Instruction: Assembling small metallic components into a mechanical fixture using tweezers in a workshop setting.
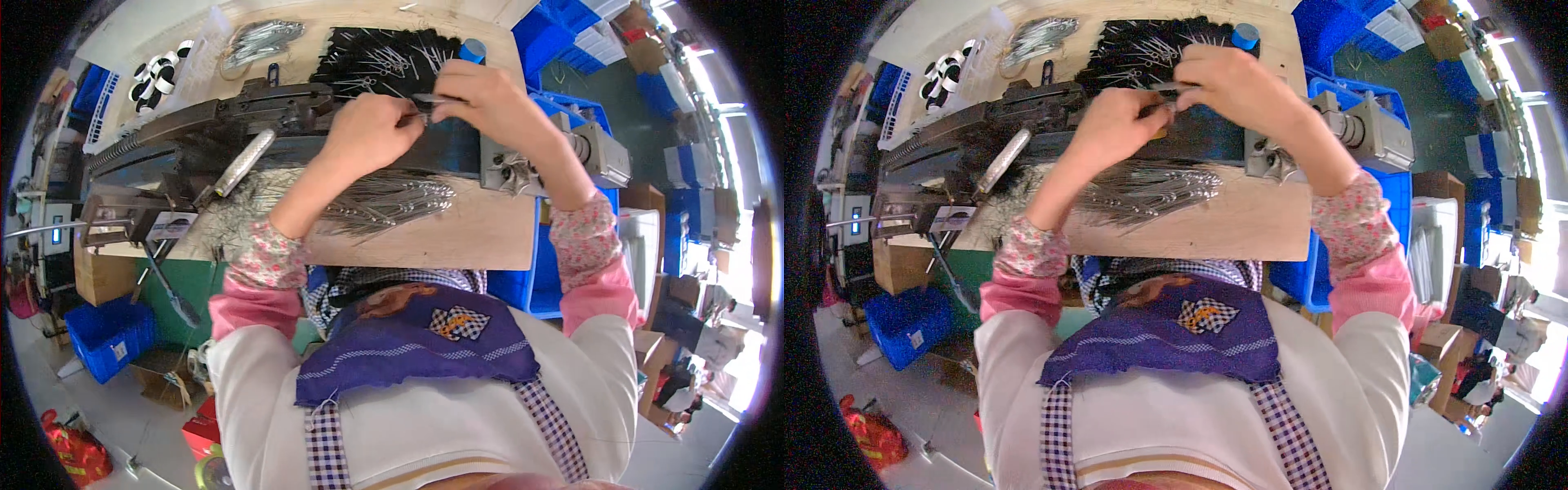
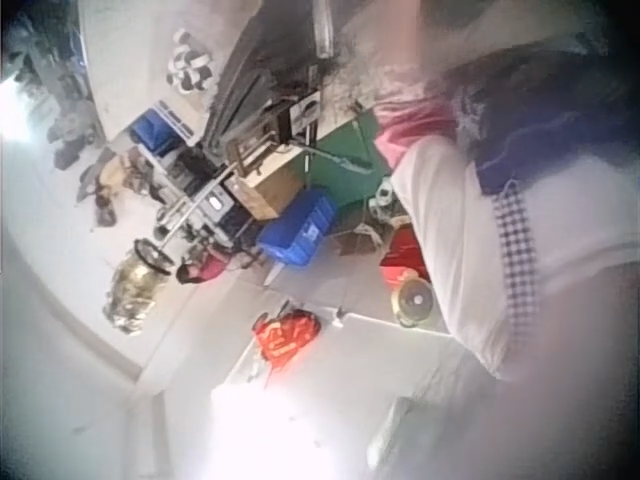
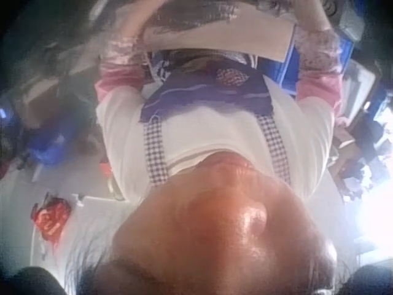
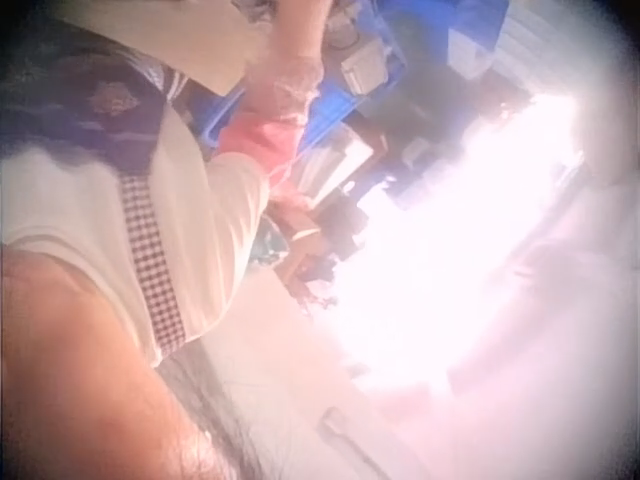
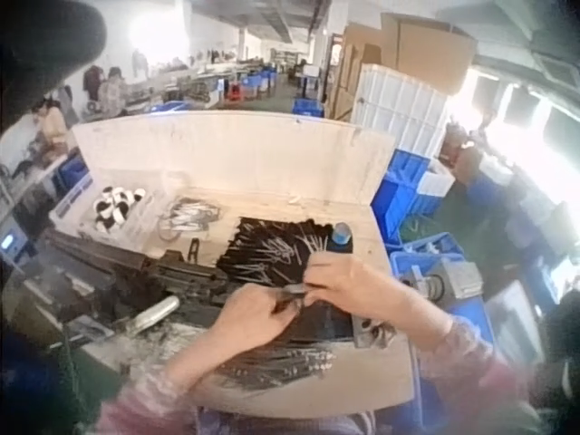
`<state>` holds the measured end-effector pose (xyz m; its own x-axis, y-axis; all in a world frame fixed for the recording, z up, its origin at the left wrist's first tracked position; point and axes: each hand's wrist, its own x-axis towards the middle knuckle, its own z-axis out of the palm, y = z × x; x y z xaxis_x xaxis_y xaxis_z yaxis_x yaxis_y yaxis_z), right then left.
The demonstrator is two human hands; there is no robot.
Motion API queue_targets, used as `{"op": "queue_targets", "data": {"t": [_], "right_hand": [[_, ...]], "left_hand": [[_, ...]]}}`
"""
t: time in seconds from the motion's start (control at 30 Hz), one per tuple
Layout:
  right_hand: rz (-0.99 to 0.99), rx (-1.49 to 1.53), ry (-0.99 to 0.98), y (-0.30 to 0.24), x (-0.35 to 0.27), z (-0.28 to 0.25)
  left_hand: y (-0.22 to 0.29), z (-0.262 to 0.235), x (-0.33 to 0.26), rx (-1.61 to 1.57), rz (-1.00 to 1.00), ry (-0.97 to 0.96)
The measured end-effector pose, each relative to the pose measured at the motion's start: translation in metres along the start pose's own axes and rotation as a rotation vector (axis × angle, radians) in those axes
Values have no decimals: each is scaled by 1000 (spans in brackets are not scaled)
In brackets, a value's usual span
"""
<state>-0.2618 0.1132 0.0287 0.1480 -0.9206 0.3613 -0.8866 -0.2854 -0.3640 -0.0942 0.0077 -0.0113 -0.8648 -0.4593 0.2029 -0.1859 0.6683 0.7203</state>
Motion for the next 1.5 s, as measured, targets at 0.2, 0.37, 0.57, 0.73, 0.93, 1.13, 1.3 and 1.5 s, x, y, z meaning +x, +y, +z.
{"op": "queue_targets", "data": {"t": [0.2,0.37,0.57,0.73,0.93,1.13,1.3,1.5], "right_hand": [[-229,-42,127,-9,33,32],[-49,216,160,-16,42,38],[-50,211,133,-10,62,63],[16,170,79,-8,57,64],[59,253,51,-15,61,63],[-77,-8,162,-16,58,62],[-55,116,110,-53,-7,65],[256,-134,53,-9,-11,121]], "left_hand": [[5,-54,-27,865,369,203],[-9,-48,-55,580,533,861],[-51,-8,-114,-1884,-350,105],[7,-65,-80,-2368,-215,-95],[10,-17,-84,-881,-519,137],[-24,-1,-93,-368,-394,245],[-90,-65,-225,748,-136,1126],[-113,-90,-312,-370,-810,1107]]}}
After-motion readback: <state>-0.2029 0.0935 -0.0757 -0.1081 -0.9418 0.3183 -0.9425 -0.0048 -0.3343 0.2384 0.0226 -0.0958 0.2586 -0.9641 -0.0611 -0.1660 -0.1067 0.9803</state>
